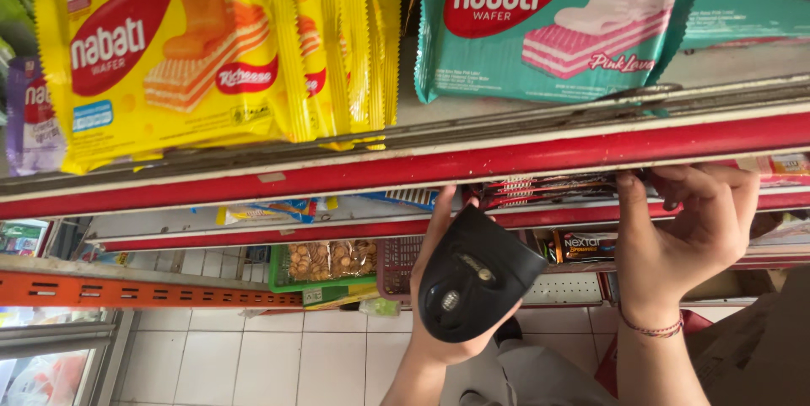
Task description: The person repeatedly picks snack packages from a cardboard box, scans each with a handheld barcode scanner, and places them onto a store shelf. The person handles multiple snack items one at a time and arranges them in rows on the shelf.
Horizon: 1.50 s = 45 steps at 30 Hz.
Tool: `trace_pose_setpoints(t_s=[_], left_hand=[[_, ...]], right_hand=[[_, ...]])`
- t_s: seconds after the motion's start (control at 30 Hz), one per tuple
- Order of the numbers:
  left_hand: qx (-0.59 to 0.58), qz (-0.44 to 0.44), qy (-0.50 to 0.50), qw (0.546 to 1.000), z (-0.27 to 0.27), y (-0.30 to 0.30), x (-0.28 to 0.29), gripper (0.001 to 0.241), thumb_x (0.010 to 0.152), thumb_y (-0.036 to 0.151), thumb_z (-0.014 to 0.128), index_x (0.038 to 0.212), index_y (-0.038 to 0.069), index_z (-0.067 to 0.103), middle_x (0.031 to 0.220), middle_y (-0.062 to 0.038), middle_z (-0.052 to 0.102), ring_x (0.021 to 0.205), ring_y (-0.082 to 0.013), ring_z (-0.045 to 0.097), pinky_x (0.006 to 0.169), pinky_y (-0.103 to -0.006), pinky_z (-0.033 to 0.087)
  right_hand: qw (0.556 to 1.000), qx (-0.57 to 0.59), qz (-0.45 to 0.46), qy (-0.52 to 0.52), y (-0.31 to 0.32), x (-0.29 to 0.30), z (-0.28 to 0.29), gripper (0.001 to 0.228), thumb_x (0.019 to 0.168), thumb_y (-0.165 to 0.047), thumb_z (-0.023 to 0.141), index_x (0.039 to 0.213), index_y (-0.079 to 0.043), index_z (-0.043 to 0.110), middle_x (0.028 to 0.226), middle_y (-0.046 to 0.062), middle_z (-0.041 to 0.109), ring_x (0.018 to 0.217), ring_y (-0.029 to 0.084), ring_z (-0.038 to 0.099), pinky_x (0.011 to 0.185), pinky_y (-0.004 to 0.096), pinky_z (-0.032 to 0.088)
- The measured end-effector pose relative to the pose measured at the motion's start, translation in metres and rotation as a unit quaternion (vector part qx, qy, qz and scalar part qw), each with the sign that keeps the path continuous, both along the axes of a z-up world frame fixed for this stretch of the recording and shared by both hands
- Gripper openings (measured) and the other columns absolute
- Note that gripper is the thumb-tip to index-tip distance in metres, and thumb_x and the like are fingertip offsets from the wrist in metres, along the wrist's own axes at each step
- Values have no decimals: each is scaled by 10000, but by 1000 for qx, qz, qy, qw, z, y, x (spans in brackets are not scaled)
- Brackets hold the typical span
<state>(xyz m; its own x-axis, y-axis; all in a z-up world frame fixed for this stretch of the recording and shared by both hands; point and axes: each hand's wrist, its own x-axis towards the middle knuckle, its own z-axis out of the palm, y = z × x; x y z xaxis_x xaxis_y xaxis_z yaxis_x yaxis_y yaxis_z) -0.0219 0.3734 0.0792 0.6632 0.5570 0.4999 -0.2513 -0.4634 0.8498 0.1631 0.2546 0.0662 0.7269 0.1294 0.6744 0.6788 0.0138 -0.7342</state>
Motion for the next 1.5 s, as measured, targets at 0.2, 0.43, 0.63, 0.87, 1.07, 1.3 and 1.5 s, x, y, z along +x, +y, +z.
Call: trace_pose_setpoints(t_s=[0.2, 0.43, 0.63, 0.87, 1.07, 1.3, 1.5], left_hand=[[-191, -22, -21, 981, -27, -20, -37, 859, 778, 0, 802, 1544, 2, 412, 1485, -120, 566, 1253, -205, 642, 1109, -360, 530], [-316, 57, 100, 942, -83, -63, -113, 287, 811, 38, 827, 1072, -8, 718, 965, -75, 758, 887, -177, 720, 812, -335, 575], [-330, 102, 120, 931, -96, -97, -177, 209, 774, 34, 799, 972, 31, 730, 865, -40, 747, 806, -144, 715, 755, -299, 572], [-340, 17, 67, 938, -106, -132, -212, 108, 843, 18, 728, 943, 1, 694, 856, -37, 694, 794, -136, 661, 725, -293, 534], [-390, -30, 85, 916, -96, -166, -212, 126, 838, 16, 708, 962, 0, 712, 846, -41, 691, 781, -141, 649, 718, -284, 520], [-327, -137, -25, 935, -88, -199, -193, 135, 947, 116, 703, 997, 3, 648, 932, -48, 633, 863, -149, 583, 782, -298, 472], [-395, -180, -113, 894, -83, -244, -144, 335, 972, 222, 714, 1185, -1, 583, 1011, -98, 619, 942, -196, 577, 867, -359, 483]], right_hand=[[1000, 15, 8, 15, -9, -23, 0, 272, 958, 89, 815, 1144, 18, 630, 1174, 31, 469, 819, 75, 458, 754, 200, 424], [994, -30, 103, 13, -23, -82, -12, 156, 994, 67, 726, 1125, 29, 650, 1112, 56, 531, 815, 83, 531, 729, 199, 460], [983, -92, 157, 20, -37, -151, -12, 184, 870, 46, 722, 1041, -2, 674, 1005, 63, 601, 778, 104, 558, 703, 243, 472], [965, -156, 211, 12, -74, -214, -14, 215, 795, 17, 747, 994, -40, 692, 963, 64, 633, 741, 142, 599, 663, 259, 505], [959, -211, 168, -85, -114, -209, 11, 269, 769, -7, 767, 1025, -37, 690, 1016, 114, 631, 858, 226, 634, 719, 328, 544], [951, -253, -38, -175, -194, -114, 59, 200, 944, 53, 746, 1122, -26, 704, 1103, 128, 611, 935, 235, 640, 803, 328, 527], [887, -442, -97, -94, -292, -37, 56, 232, 977, -105, 772, 1192, -30, 730, 1094, 159, 624, 812, 249, 665, 774, 369, 549]])
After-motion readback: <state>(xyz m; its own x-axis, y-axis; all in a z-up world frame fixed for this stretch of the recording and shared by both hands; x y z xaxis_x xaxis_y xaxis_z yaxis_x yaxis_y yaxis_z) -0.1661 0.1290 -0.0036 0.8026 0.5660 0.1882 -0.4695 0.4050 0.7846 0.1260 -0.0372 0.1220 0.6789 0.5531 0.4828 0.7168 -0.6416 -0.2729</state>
